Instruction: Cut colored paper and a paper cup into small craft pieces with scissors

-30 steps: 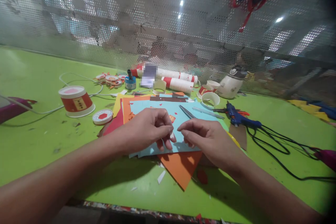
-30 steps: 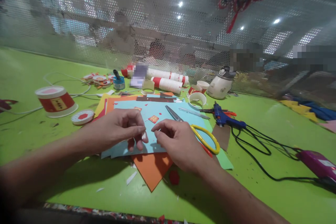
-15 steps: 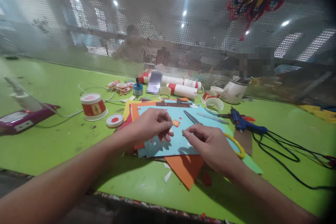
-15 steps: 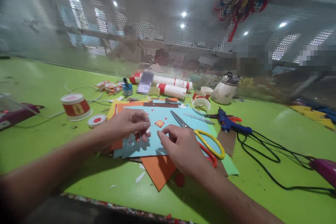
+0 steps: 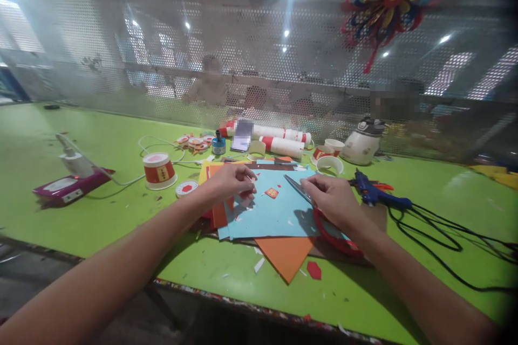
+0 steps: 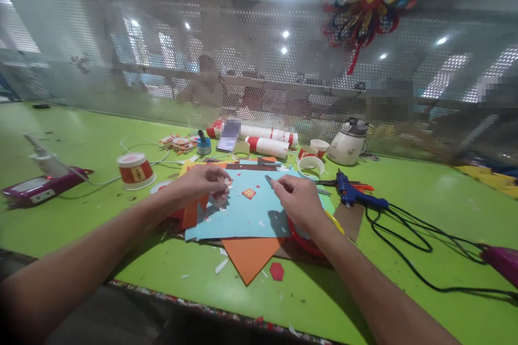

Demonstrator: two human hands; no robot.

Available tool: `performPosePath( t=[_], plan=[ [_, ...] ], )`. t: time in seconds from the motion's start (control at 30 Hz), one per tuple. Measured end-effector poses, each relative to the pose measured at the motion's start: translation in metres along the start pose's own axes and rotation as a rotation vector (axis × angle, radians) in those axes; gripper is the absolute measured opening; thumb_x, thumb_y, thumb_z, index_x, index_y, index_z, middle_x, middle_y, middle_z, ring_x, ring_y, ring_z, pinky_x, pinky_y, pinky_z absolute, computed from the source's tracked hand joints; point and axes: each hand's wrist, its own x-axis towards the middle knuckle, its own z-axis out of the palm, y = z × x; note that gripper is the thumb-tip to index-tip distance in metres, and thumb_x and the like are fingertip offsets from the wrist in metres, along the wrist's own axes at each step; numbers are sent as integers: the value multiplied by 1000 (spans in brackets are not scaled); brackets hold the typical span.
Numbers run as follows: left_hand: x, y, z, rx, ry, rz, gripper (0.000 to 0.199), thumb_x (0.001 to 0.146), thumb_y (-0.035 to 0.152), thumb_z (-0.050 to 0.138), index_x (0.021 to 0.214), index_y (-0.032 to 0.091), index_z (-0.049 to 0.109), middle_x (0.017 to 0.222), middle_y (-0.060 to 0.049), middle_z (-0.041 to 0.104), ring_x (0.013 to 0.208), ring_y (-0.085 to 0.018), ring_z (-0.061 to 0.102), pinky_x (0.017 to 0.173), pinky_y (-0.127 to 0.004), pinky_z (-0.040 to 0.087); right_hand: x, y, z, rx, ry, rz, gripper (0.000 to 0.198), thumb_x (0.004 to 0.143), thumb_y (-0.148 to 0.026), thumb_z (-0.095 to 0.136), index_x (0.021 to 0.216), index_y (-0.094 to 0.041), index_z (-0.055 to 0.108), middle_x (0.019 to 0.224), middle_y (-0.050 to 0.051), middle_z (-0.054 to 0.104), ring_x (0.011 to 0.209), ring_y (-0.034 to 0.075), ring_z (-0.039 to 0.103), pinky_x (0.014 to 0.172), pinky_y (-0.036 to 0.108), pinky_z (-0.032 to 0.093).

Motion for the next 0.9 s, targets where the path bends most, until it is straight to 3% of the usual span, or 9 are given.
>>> performPosePath(
  t=[0.17,0.43,0.7,0.9],
  plan=[
    [1,3,-3,20,58,-30,11,71,19,68,73,13,58,61,-5,68,53,-14,64,51,-25,48,7,9,-3,-102,-107,-1,23,93,-33,53,87,-13,64,79,-1,66,66,13,64,61,29,53],
    [3,3,-12,154,147,-1,11,67,17,66,59,13,61,49,1,57,43,-7,47,43,-21,35,20,31,-33,-300,-462,-67,21,92,-33,54,100,-15,63,96,3,67,80,16,65,71,34,54],
    [0,2,-3,194,-56,46,12,69,24,67,66,13,68,61,-3,64,53,-9,52,52,-23,41,14,35,-42,-444,-664,-48,29,92,-33,55,117,-18,57,111,7,63,91,20,64,78,40,53],
    [-1,14,11,245,-238,47,13,71,26,66,70,13,68,65,-6,67,54,-11,57,53,-25,46,1,37,-38,-554,-655,-21,33,91,-29,57,122,-19,53,117,7,60,96,22,62,79,42,53]
  ],
)
